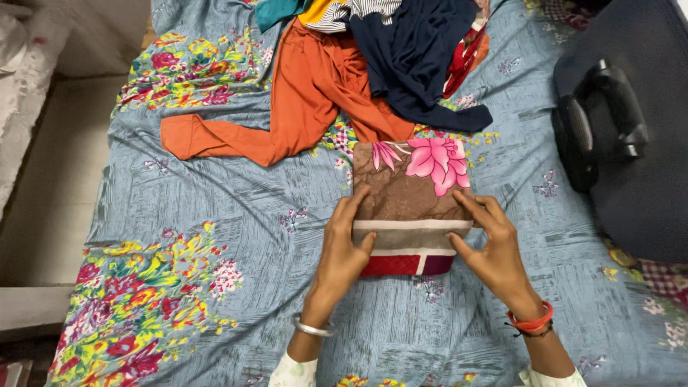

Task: The person folds a green shirt, a pair of white pants, and a patterned cloth by hand on a bed and places them into an open suitcase.

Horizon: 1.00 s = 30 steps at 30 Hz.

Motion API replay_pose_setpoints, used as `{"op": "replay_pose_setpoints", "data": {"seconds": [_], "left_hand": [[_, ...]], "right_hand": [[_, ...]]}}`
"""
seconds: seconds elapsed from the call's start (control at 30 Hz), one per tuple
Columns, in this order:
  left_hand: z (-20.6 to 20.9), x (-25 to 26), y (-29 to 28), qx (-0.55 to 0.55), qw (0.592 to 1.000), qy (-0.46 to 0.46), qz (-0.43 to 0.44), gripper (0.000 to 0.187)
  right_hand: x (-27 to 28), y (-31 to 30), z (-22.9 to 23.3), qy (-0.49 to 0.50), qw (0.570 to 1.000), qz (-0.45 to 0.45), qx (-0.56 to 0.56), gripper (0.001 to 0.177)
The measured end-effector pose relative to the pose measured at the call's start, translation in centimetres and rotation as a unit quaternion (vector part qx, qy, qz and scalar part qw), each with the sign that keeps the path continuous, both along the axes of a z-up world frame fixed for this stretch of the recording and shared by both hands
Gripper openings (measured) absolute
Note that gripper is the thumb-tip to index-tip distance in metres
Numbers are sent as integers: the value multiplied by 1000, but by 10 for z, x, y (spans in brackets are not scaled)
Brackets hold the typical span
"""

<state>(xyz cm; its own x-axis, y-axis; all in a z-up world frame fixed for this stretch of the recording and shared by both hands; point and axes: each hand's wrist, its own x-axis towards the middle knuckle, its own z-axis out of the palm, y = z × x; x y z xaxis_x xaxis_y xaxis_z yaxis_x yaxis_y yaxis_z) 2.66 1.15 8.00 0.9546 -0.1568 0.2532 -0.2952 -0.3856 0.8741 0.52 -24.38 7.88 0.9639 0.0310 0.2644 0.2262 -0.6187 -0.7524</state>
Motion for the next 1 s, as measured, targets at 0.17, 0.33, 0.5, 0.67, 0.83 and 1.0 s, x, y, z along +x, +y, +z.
{"op": "replay_pose_setpoints", "data": {"seconds": [0.17, 0.33, 0.5, 0.67, 0.83, 1.0], "left_hand": [[22, -11, -3, 12, 1000, 4, 21, 75], [37, -18, -1, 59, 995, 4, 74, 53], [34, -14, 19, 106, 976, -183, 57, 38], [-19, 1, 33, -326, 909, 242, -97, 33], [-76, 15, 10, -506, 719, 475, -42, 60], [-116, 17, 16, -423, 764, 479, -88, 61]], "right_hand": [[-5, 7, 15, -53, 998, -6, -31, 63], [-9, 11, 27, -70, 985, -60, -149, 46], [-6, -5, 31, -110, 993, 23, -43, 35], [-2, -24, -1, 169, 945, -1, 279, 29], [27, -7, -51, 282, 880, -101, 369, 40], [27, -18, -71, 359, 842, -69, 397, 60]]}}
